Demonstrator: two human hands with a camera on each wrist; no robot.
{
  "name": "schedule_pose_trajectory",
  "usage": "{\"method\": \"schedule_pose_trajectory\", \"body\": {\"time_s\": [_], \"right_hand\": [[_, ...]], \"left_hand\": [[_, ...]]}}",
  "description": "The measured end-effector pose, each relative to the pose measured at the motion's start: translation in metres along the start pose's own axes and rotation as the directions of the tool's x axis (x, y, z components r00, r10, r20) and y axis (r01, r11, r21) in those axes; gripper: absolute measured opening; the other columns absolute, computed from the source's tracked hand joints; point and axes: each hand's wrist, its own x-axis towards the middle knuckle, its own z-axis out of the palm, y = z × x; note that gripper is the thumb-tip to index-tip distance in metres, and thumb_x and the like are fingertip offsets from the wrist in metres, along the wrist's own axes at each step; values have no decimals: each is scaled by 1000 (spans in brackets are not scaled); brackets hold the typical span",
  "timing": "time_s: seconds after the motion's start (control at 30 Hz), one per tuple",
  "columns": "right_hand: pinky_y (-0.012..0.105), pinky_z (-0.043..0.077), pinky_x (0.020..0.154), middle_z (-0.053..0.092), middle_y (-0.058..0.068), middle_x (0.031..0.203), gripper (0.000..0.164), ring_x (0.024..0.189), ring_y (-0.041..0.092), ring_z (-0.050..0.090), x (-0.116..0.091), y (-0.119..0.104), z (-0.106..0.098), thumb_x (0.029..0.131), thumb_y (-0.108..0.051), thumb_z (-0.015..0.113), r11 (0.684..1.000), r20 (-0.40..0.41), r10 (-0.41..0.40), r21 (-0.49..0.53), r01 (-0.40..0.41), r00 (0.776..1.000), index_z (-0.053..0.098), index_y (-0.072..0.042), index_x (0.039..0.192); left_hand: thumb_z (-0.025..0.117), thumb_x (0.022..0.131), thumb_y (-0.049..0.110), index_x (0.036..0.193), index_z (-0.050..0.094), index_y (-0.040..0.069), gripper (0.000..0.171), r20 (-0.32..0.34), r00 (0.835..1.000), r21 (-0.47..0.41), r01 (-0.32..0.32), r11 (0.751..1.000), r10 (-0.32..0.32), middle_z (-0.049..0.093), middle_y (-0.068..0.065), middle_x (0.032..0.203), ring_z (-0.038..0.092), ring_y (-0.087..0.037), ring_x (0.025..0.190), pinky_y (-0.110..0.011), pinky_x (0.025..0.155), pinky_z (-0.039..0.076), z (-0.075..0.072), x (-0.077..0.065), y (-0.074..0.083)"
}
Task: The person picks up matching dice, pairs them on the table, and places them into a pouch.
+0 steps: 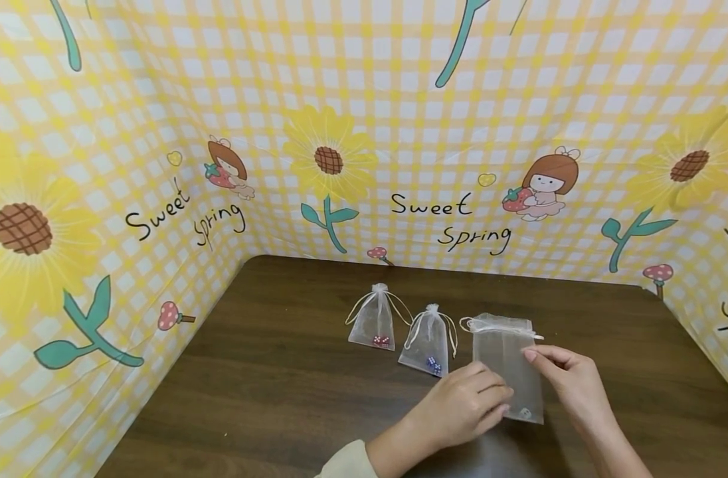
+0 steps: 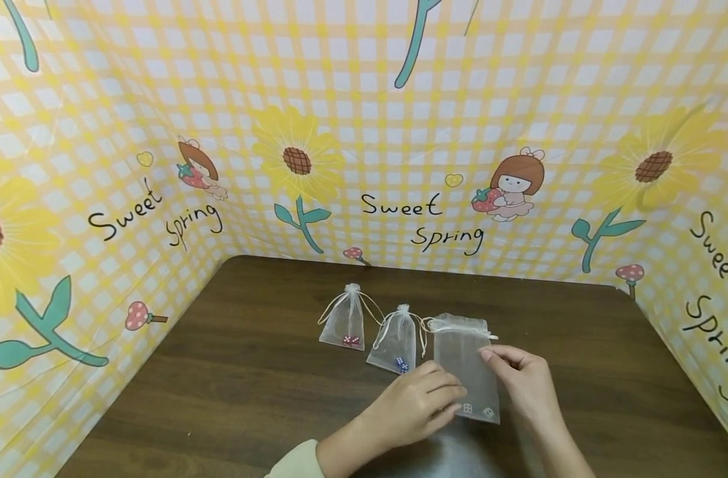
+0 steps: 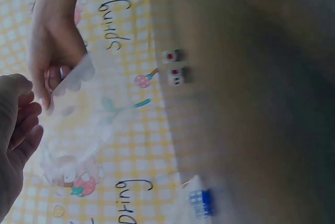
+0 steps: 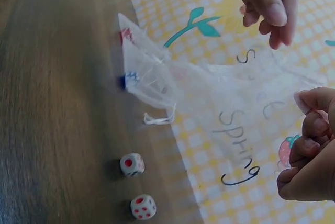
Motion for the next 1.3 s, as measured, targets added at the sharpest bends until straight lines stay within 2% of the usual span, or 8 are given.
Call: {"method": "schedule_pose_trajectory", "body": {"time_s": [0.17, 0.3, 0.5, 0.57, 0.9, 1.07, 1.17, 1.3], "right_hand": [[18, 43, 66, 64, -8, 75, 19, 77, 2, 53, -8, -9, 1, 87, -14, 65, 997, -50, -63, 47, 65, 997, 70, 2, 94], [18, 41, 61, 60, -6, 66, 12, 67, 4, 48, -13, -14, 4, 85, -9, 66, 993, -108, -101, 52, 107, 989, 71, 1, 90], [23, 34, 50, 48, -6, 56, 7, 55, 5, 40, -16, -16, 9, 82, -1, 67, 983, -167, -180, 9, 184, 969, 73, -2, 86], [25, 31, 47, 44, -7, 54, 7, 52, 5, 37, -18, -15, 10, 81, 0, 68, 978, -171, -206, -18, 206, 963, 73, -3, 85], [27, 29, 42, 40, -7, 54, 13, 49, 6, 35, -23, -12, 14, 78, 7, 67, 946, -98, -325, -46, 322, 941, 72, -5, 82], [27, 29, 41, 42, -7, 55, 18, 48, 5, 35, -24, -10, 14, 77, 9, 67, 938, -91, -347, -27, 346, 934, 72, -7, 81], [27, 30, 42, 43, -8, 55, 18, 49, 4, 36, -24, -11, 15, 77, 10, 67, 938, -99, -348, -22, 347, 932, 71, -7, 79], [27, 31, 42, 44, -10, 56, 18, 50, 3, 38, -24, -11, 16, 77, 8, 68, 942, -110, -335, -44, 333, 936, 70, -10, 77]], "left_hand": [[65, 83, 22, 94, 71, 12, 16, -176, 975, -31, 129, 991, -133, 64, 2, 96, 53, -11, 90, -18, 90, 38, -14, 7, -8], [72, 76, 21, 92, 71, 13, 18, -298, 896, -83, 319, 944, -329, 61, -3, 105, 50, -17, 97, -27, 91, 38, -27, 15, -15], [70, 80, 18, 88, 70, 14, 9, -175, 737, -287, 596, 750, -653, 56, -2, 115, 44, -18, 104, -30, 87, 37, -45, 25, -24], [68, 82, 19, 85, 70, 15, 5, -104, 708, -311, 644, 699, -699, 57, -1, 116, 44, -17, 105, -31, 88, 37, -50, 27, -26], [56, 91, 30, 88, 75, 17, 23, 212, 711, -281, 701, 655, -671, 61, 6, 119, 48, -17, 113, -40, 94, 33, -57, 25, -29], [53, 92, 29, 69, 71, 19, 30, 315, 693, -307, 721, 621, -649, 67, 15, 78, 56, -1, 83, -37, 91, 36, -57, 23, -32], [56, 90, 25, 59, 65, 19, 33, 374, 678, -329, 735, 593, -633, 50, 16, 51, 45, 3, 56, -25, 75, 41, -58, 22, -34], [63, 85, 23, 72, 72, 18, 16, 433, 665, -351, 746, 566, -608, 48, 17, 52, 39, 2, 50, -16, 52, 35, -60, 21, -35]]}}
